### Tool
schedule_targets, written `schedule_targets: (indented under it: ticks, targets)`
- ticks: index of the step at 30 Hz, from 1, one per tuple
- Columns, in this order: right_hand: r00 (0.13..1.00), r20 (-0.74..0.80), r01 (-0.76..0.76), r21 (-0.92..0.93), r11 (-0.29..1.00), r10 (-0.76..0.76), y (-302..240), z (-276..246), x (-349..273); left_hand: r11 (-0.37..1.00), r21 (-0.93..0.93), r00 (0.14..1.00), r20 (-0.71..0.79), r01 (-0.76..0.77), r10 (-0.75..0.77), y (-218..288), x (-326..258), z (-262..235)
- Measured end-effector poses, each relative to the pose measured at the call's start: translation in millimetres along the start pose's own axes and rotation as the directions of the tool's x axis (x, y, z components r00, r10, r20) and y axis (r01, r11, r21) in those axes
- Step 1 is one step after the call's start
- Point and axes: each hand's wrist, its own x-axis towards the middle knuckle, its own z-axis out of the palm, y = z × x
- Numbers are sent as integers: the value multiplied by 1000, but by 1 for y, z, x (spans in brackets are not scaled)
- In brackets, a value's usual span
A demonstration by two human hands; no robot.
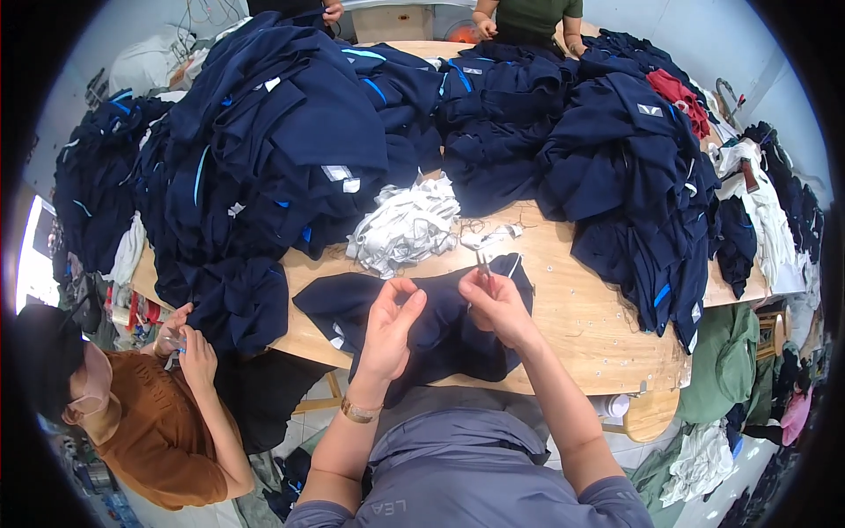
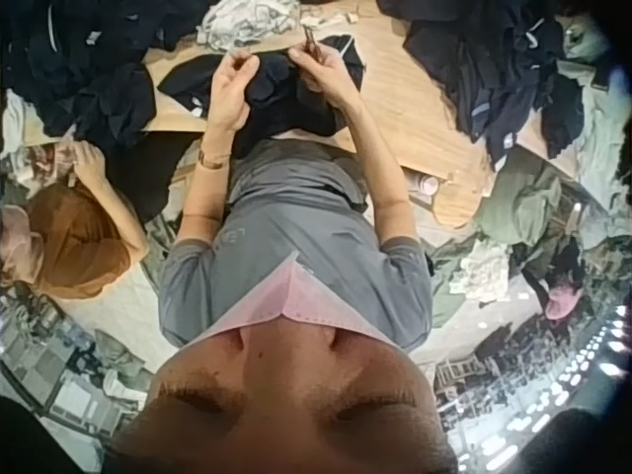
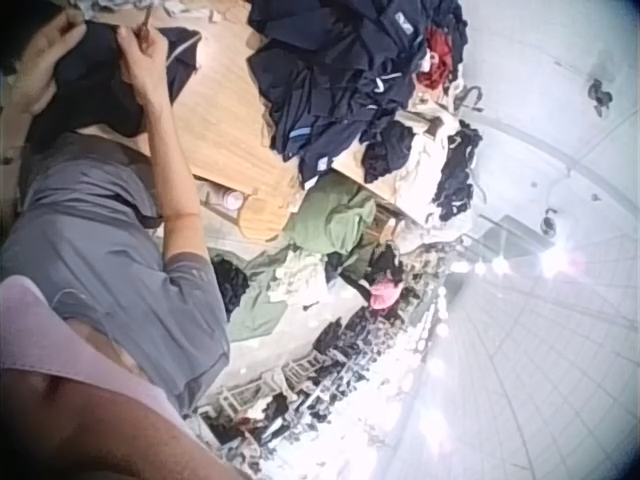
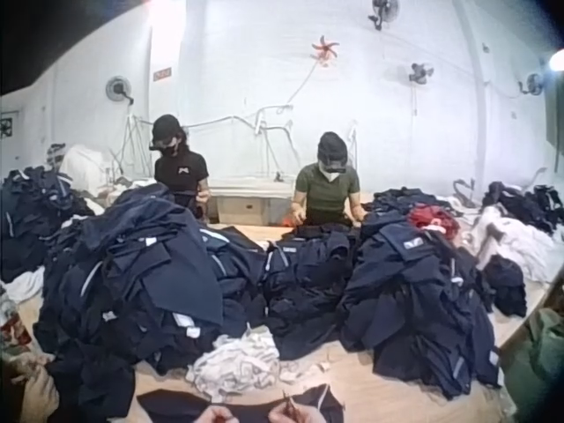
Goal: Trimming loose threads from blue athletic shirts using small scissors.
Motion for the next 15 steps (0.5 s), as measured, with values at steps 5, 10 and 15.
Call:
schedule_targets:
  ticks: [5,10,15]
  targets:
    - [941,-170,234,-301,924,-294,2,8,4,997,-55,994,-98,47,-53,-4,3,-4]
    - [908,-113,327,-414,850,-404,9,6,-2,994,-81,986,-138,78,-89,-1,4,-3]
    - [874,-54,337,-650,681,-484,4,11,-14,999,8,990,-137,-45,46,4,-1,5]
